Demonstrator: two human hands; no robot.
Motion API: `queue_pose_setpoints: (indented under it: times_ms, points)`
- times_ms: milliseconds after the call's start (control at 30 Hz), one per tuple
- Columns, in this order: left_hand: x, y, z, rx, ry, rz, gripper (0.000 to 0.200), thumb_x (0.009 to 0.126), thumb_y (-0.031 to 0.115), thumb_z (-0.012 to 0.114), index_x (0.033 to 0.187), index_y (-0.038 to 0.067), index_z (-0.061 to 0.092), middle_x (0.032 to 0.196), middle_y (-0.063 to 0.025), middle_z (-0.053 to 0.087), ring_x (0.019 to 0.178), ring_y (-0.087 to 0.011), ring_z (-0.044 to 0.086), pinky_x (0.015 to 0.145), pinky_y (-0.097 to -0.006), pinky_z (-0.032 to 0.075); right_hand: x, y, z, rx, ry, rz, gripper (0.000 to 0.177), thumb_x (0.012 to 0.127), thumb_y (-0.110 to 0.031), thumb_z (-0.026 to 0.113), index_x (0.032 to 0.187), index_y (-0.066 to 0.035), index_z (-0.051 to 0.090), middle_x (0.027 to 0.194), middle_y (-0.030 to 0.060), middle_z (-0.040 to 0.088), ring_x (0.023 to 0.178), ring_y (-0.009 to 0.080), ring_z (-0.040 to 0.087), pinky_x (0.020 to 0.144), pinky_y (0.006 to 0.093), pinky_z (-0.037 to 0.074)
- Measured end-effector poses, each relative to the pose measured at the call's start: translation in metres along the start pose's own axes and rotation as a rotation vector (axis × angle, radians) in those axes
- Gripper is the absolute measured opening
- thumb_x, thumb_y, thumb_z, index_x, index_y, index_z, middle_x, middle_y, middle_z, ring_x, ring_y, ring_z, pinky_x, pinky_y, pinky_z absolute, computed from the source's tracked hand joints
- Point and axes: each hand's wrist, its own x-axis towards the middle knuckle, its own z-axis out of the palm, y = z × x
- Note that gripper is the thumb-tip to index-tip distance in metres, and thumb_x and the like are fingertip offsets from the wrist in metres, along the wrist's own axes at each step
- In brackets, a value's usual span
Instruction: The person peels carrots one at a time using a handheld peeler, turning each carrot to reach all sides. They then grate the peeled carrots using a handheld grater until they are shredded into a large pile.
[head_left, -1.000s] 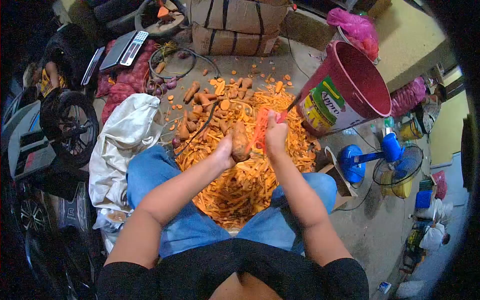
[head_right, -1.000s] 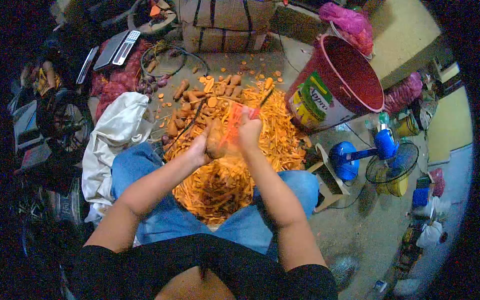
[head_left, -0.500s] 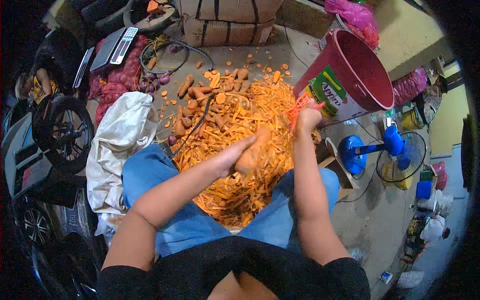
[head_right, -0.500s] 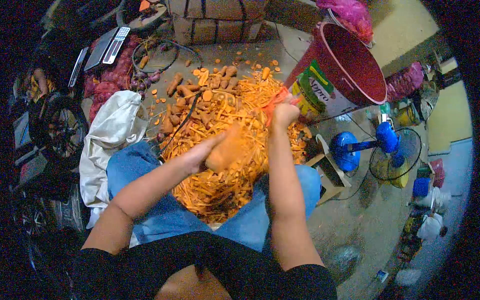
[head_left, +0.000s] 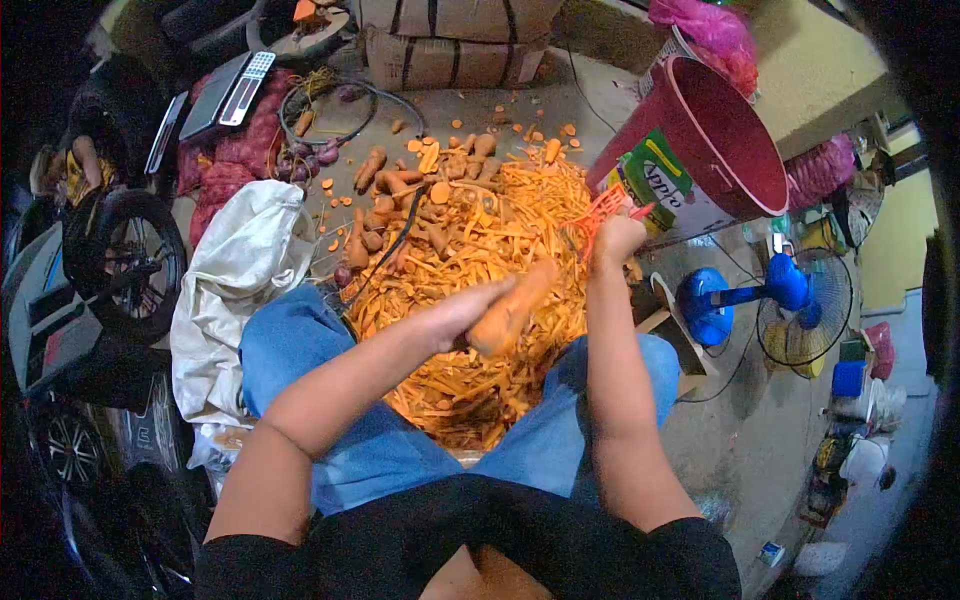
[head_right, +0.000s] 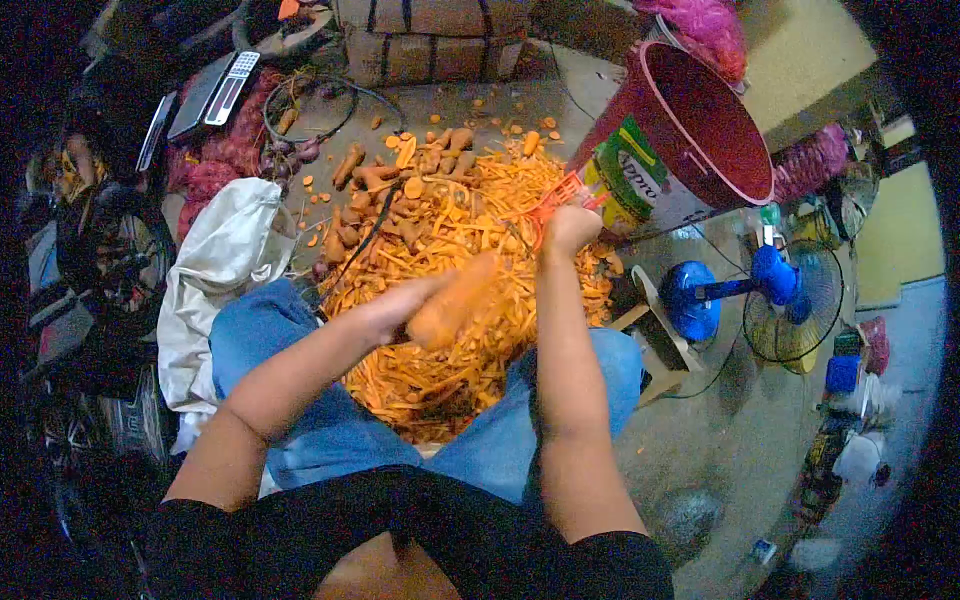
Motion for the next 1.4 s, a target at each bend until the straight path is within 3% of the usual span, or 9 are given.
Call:
queue_pose_setpoints:
  times_ms: [200,333,400,467,567,767,1033,1300,1400]
  points:
    - [0.029,0.003,-0.018,-0.465,0.288,0.094,0.038,0.084,0.037,0.019,0.084,0.009,0.044,0.064,-0.0052,0.048,0.055,-0.0151,0.050,0.045,-0.0300,0.043,-0.090,-0.026,0.028,-0.132,-0.275,-0.300,0.016,0.077,-0.013,0.046,0.066,-0.001,0.047,0.057,0.0054,0.049,0.053,0.0144,0.045,0.051,0.0274,0.037]
    - [0.030,-0.009,-0.029,0.010,0.143,-0.036,0.036,0.085,0.033,0.023,0.095,0.006,0.045,0.078,-0.0059,0.053,0.060,-0.0149,0.052,0.050,-0.0284,0.045,-0.066,-0.001,0.026,-0.388,-0.200,-0.356,0.019,0.077,-0.016,0.046,0.066,-0.001,0.048,0.057,0.0088,0.050,0.051,0.0204,0.047,0.049,0.0318,0.038]
    - [0.014,-0.005,-0.012,0.082,0.078,0.031,0.039,0.085,0.035,0.024,0.102,0.006,0.043,0.087,-0.0060,0.052,0.070,-0.0135,0.052,0.058,-0.0270,0.044,-0.021,0.006,0.019,0.082,-0.096,-0.049,0.023,0.076,-0.019,0.047,0.064,0.001,0.047,0.056,0.0109,0.050,0.052,0.0237,0.047,0.050,0.0350,0.037]
    - [-0.005,0.009,0.001,0.130,-0.040,0.004,0.043,0.083,0.038,0.029,0.110,0.007,0.040,0.100,-0.0052,0.050,0.083,-0.0120,0.050,0.072,-0.0259,0.041,0.015,0.029,-0.001,-0.452,0.105,-0.050,0.017,0.078,-0.015,0.045,0.068,-0.002,0.048,0.061,0.0048,0.052,0.051,0.0158,0.048,0.049,0.0291,0.038]
    - [0.000,0.018,-0.007,-0.127,0.068,-0.093,0.042,0.083,0.037,0.029,0.111,0.008,0.040,0.101,-0.0049,0.050,0.084,-0.0129,0.051,0.073,-0.0264,0.041,-0.023,-0.018,0.014,0.033,-0.026,0.001,0.015,0.079,-0.013,0.044,0.071,-0.002,0.049,0.062,0.0019,0.052,0.054,0.0129,0.048,0.049,0.0264,0.038]
    - [0.027,-0.001,-0.032,-0.293,0.091,0.034,0.035,0.084,0.034,0.027,0.100,0.008,0.045,0.080,-0.0041,0.054,0.065,-0.0121,0.053,0.058,-0.0253,0.046,-0.105,-0.040,0.026,-0.235,-0.412,-0.226,0.018,0.078,-0.017,0.047,0.070,-0.001,0.048,0.056,0.0050,0.047,0.053,0.0135,0.045,0.048,0.0275,0.036]
    - [0.006,0.000,-0.010,0.017,0.045,-0.088,0.040,0.083,0.037,0.030,0.102,0.005,0.046,0.092,-0.0054,0.054,0.076,-0.0132,0.054,0.067,-0.0262,0.044,-0.013,-0.038,0.008,0.214,0.044,0.118,0.019,0.079,-0.015,0.043,0.068,-0.002,0.050,0.066,0.0046,0.052,0.059,0.0121,0.050,0.052,0.0250,0.039]
    - [0.012,0.007,-0.011,-0.024,0.227,0.098,0.036,0.084,0.032,0.027,0.103,0.007,0.045,0.094,-0.0055,0.053,0.080,-0.0147,0.053,0.069,-0.0279,0.044,-0.095,-0.035,0.024,-0.301,-0.421,-0.258,0.013,0.078,-0.013,0.045,0.076,-0.002,0.050,0.066,0.0010,0.050,0.058,0.0091,0.044,0.055,0.0234,0.037]
    - [-0.005,0.012,0.004,0.135,0.114,-0.038,0.037,0.084,0.032,0.027,0.100,0.005,0.047,0.088,-0.0054,0.055,0.072,-0.0114,0.053,0.066,-0.0251,0.043,-0.034,-0.041,0.018,0.149,-0.170,-0.061,0.014,0.077,-0.011,0.044,0.069,-0.001,0.049,0.058,0.0030,0.049,0.050,0.0143,0.046,0.046,0.0272,0.036]
